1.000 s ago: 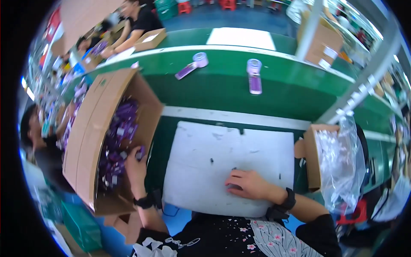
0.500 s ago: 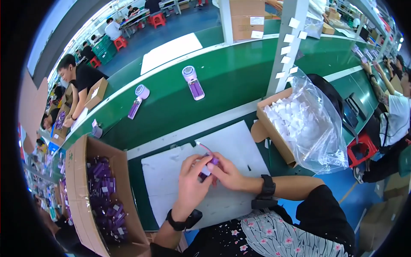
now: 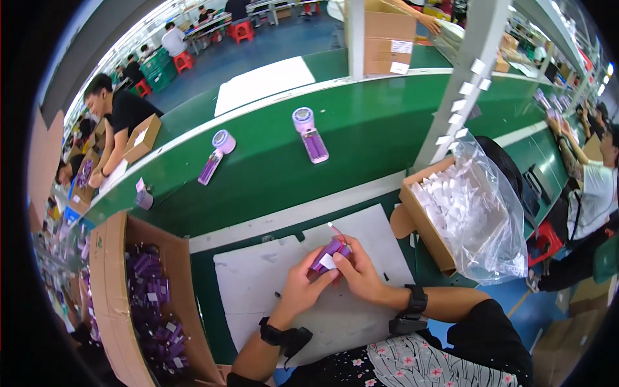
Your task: Assembling small handheld portable fans by inserting internal components and circuit boards into the housing.
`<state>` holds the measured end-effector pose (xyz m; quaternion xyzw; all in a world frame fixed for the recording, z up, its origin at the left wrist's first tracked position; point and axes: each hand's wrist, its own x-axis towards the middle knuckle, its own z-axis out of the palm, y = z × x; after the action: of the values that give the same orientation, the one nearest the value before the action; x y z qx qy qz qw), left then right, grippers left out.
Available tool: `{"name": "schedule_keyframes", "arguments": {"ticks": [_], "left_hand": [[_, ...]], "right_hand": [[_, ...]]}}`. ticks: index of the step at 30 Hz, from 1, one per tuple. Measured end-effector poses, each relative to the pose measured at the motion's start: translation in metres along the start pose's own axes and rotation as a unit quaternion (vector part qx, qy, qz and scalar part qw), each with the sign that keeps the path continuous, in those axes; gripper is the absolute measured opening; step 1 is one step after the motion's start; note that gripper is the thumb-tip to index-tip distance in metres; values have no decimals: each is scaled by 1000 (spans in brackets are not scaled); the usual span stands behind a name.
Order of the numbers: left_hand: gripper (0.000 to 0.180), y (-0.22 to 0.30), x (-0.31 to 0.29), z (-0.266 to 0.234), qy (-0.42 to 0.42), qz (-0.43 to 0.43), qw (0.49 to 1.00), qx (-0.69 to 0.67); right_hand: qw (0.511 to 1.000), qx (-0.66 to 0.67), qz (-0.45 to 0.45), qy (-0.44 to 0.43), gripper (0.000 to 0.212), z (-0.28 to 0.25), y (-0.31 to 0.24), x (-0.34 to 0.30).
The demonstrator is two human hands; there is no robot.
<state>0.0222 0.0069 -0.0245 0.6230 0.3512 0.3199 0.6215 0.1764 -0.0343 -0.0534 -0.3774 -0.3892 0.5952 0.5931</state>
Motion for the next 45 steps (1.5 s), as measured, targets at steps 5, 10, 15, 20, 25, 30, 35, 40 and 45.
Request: {"name": "schedule_keyframes", "arguments": {"ticks": [5, 10, 15, 20, 25, 30, 35, 40, 45], "left_hand": [[48, -8, 3, 17, 37, -8, 999, 3], [46, -13, 8, 35, 100, 45, 994, -8], [44, -7, 7, 40, 68, 96, 993, -1], [43, -5, 13, 44, 57, 158, 986, 8], [42, 0, 13, 43, 51, 107, 993, -12], [41, -3, 15, 42, 42, 109, 993, 22], [40, -14, 17, 43, 66, 152, 984, 58], [38, -8, 15, 42, 82, 149, 985, 24], [36, -6, 17, 42, 81, 178, 980, 20]], "right_hand": [[995, -98, -2, 5, 50, -18, 0, -6], [996, -84, 23, 3, 56, -28, -19, -11], [996, -74, 29, 40, 46, -32, -24, -13], [991, -93, -11, 94, 45, -31, -21, -11], [988, -146, 2, 40, 52, -32, -30, -11], [988, -150, 1, 36, 56, -33, -31, -12], [985, -155, -2, 79, 44, -22, -34, -16], [985, -168, 12, 37, 23, -41, -32, -14], [970, -235, 53, -41, 30, -32, -41, -15]]}}
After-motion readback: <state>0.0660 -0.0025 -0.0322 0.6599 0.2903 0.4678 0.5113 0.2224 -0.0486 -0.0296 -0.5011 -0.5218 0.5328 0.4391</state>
